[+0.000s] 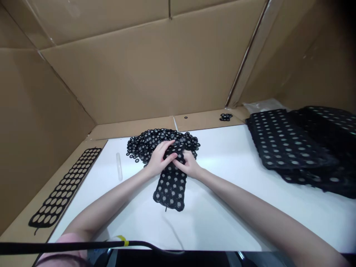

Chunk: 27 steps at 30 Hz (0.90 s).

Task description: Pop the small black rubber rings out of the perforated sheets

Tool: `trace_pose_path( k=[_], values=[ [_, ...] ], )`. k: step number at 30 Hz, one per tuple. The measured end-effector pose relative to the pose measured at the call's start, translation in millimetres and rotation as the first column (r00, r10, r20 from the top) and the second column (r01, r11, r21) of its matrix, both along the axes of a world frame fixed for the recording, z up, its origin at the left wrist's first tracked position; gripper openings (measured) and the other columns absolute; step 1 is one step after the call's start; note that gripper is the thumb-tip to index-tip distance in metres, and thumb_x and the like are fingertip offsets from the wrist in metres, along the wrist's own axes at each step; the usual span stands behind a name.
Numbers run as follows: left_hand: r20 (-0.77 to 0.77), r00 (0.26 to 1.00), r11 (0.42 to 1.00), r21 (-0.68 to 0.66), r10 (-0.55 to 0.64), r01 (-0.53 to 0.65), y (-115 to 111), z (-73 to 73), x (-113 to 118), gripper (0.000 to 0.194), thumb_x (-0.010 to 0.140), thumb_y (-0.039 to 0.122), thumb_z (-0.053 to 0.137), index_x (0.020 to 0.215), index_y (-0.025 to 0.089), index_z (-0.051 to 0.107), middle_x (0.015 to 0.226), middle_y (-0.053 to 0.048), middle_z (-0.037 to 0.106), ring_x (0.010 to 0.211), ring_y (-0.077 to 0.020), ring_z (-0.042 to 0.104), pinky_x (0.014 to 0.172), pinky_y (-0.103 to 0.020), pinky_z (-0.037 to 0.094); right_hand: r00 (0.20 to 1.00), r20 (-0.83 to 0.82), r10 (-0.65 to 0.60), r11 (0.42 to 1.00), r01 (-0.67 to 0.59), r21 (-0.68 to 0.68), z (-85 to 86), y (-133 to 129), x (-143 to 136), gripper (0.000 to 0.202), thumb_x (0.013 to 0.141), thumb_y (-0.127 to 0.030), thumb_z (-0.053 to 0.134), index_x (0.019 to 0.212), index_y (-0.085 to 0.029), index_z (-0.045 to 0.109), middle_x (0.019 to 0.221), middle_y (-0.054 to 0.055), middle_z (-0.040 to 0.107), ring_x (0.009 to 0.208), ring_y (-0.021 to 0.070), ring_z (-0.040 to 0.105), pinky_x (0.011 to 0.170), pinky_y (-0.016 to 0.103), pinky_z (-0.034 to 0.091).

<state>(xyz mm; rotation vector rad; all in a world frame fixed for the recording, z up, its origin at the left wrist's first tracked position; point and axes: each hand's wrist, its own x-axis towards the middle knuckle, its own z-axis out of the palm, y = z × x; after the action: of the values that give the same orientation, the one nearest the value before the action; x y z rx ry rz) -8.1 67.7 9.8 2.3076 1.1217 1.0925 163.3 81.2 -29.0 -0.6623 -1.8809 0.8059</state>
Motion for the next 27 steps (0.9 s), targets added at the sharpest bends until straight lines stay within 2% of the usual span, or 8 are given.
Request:
trace_pose_path(
  k=[4, 9, 13, 17, 20, 23, 25, 27],
  values=[
    [0.060, 0.998, 1.000, 0.003, -0.020, 0.020, -10, -13.3, -4, 0.044, 0.092, 0.040, 0.053, 0.131, 0.020, 0.050, 0.125, -0.011, 0.060, 0.113, -0.0235, 0.055, 0.099, -0.039, 0.043, 0.996, 0.066, 0.067, 0.995, -0.071, 0.069, -0.1, -1, 0, 0.021, 0.080, -0.030, 0.058, 0.063, -0.018, 0.053, 0.068, 0.003, 0.058, 0.061, 0.0155, 0.053, 0.057, 0.028, 0.040],
    [0.134, 0.989, 0.996, 0.060, 0.061, -0.070, -8, -16.7, -6, 0.033, 0.086, 0.038, 0.063, 0.112, 0.019, 0.059, 0.107, -0.008, 0.066, 0.098, -0.0204, 0.060, 0.088, -0.034, 0.047, 0.997, 0.035, 0.064, 0.991, -0.067, 0.113, 3.9, 0, 0, 0.021, 0.086, -0.034, 0.051, 0.072, -0.019, 0.054, 0.072, 0.003, 0.057, 0.066, 0.0162, 0.053, 0.061, 0.030, 0.042],
    [0.115, 0.991, 0.996, 0.038, 0.073, -0.078, -6, -16.7, -5, 0.030, 0.083, 0.039, 0.066, 0.103, 0.018, 0.062, 0.097, -0.006, 0.067, 0.091, -0.0194, 0.061, 0.084, -0.032, 0.048, 0.997, -0.041, -0.071, 0.997, 0.072, 0.026, 10.8, -1, 1, 0.029, 0.091, -0.040, 0.048, 0.070, -0.020, 0.054, 0.067, 0.001, 0.053, 0.062, 0.0155, 0.048, 0.059, 0.029, 0.039],
    [0.115, 0.992, 0.996, -0.081, 0.050, -0.041, -6, -15.7, -6, 0.036, 0.088, 0.040, 0.059, 0.119, 0.020, 0.058, 0.119, -0.008, 0.065, 0.109, -0.0220, 0.060, 0.096, -0.035, 0.045, 0.995, -0.023, -0.101, 0.993, 0.099, -0.069, 13.2, -2, -1, 0.030, 0.091, -0.044, 0.049, 0.074, -0.021, 0.059, 0.069, 0.002, 0.057, 0.064, 0.0168, 0.051, 0.063, 0.031, 0.041],
    [0.069, 0.993, 0.989, -0.121, 0.099, -0.090, -6, -18.3, -8, 0.034, 0.088, 0.040, 0.059, 0.116, 0.021, 0.062, 0.116, -0.007, 0.068, 0.103, -0.0224, 0.063, 0.094, -0.036, 0.046, 0.987, -0.015, -0.161, 0.981, 0.158, -0.109, 10.6, -1, -3, 0.031, 0.088, -0.045, 0.054, 0.067, -0.021, 0.056, 0.061, 0.000, 0.052, 0.056, 0.0143, 0.044, 0.056, 0.029, 0.036],
    [0.085, 0.985, 0.982, -0.126, 0.149, -0.137, -4, -22.4, -8, 0.029, 0.085, 0.039, 0.063, 0.105, 0.019, 0.066, 0.104, -0.006, 0.071, 0.093, -0.0212, 0.065, 0.086, -0.033, 0.049, 0.979, -0.046, -0.198, 0.965, 0.186, -0.187, 8.3, 0, -4, 0.017, 0.083, -0.040, 0.061, 0.086, -0.022, 0.060, 0.069, -0.002, 0.054, 0.052, 0.0114, 0.042, 0.052, 0.027, 0.034],
    [0.123, 0.981, 0.984, -0.120, 0.149, -0.134, -3, -23.4, -7, 0.027, 0.083, 0.037, 0.066, 0.101, 0.017, 0.067, 0.101, -0.006, 0.071, 0.092, -0.0208, 0.065, 0.085, -0.031, 0.049, 0.981, -0.047, -0.189, 0.966, 0.177, -0.188, 8.2, 1, -4, 0.022, 0.083, -0.035, 0.062, 0.101, -0.024, 0.061, 0.080, -0.001, 0.059, 0.054, 0.0110, 0.044, 0.054, 0.027, 0.037],
    [0.151, 0.978, 0.984, -0.129, 0.145, -0.126, -4, -22.5, -6, 0.027, 0.081, 0.035, 0.069, 0.100, 0.016, 0.067, 0.100, -0.006, 0.072, 0.091, -0.0204, 0.066, 0.084, -0.031, 0.049, 0.984, -0.025, -0.179, 0.975, 0.174, -0.139, 8.8, 0, -3, 0.020, 0.084, -0.032, 0.060, 0.101, -0.024, 0.064, 0.085, 0.001, 0.062, 0.057, 0.0123, 0.048, 0.058, 0.028, 0.040]
  ],
)
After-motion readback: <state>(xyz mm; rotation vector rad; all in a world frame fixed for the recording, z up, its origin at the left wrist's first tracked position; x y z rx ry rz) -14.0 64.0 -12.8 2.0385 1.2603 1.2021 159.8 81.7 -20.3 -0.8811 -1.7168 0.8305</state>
